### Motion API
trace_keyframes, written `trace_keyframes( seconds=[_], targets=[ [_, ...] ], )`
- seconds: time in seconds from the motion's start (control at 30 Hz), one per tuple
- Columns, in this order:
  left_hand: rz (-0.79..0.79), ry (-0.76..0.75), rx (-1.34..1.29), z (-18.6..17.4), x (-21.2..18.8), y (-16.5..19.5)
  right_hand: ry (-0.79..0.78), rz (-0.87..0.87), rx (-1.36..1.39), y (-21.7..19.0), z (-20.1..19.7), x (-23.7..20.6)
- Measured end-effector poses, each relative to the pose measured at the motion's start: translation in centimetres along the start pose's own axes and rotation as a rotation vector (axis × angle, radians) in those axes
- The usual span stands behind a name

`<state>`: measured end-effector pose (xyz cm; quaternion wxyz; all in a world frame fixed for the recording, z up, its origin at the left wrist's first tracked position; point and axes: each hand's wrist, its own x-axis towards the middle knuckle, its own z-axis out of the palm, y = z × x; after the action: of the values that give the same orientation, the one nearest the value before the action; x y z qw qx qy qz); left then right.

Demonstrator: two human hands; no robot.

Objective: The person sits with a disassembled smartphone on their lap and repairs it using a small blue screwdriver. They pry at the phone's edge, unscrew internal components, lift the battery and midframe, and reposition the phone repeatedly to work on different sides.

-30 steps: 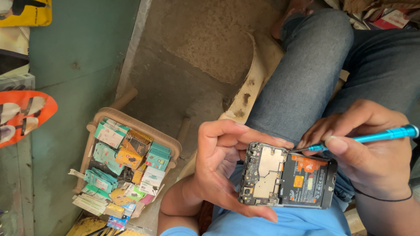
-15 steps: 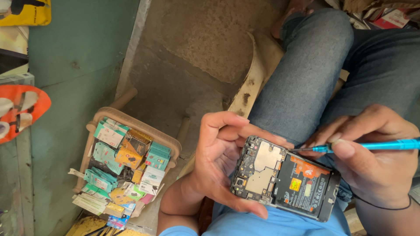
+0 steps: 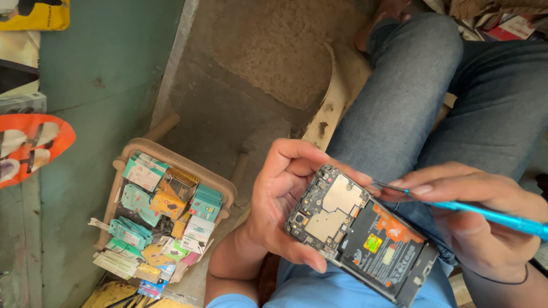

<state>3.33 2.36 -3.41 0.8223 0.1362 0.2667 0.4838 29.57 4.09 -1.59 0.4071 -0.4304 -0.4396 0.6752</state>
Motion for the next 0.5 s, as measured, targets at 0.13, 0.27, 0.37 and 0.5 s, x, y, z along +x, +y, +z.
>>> trace_keyframes(
  seconds=[0.13, 0.27, 0.37, 0.5],
  targets=[
    [-0.026, -0.002, -0.029, 0.00, 0.00, 0.02, -0.046, -0.119, -0.079, -0.19, 0.01, -0.04],
    [-0.025, -0.024, -0.017, -0.06, -0.04, -0.08, -0.107, -0.182, -0.160, 0.16, -0.25, -0.05],
    [-0.033, -0.038, -0.023, -0.11, -0.11, 0.03, -0.064, -0.121, -0.179, 0.13, 0.00, -0.66],
    [-0.031, -0.047, -0.024, -0.09, -0.12, 0.01, -0.019, -0.111, -0.142, 0.67, 0.14, -0.78]
  ],
)
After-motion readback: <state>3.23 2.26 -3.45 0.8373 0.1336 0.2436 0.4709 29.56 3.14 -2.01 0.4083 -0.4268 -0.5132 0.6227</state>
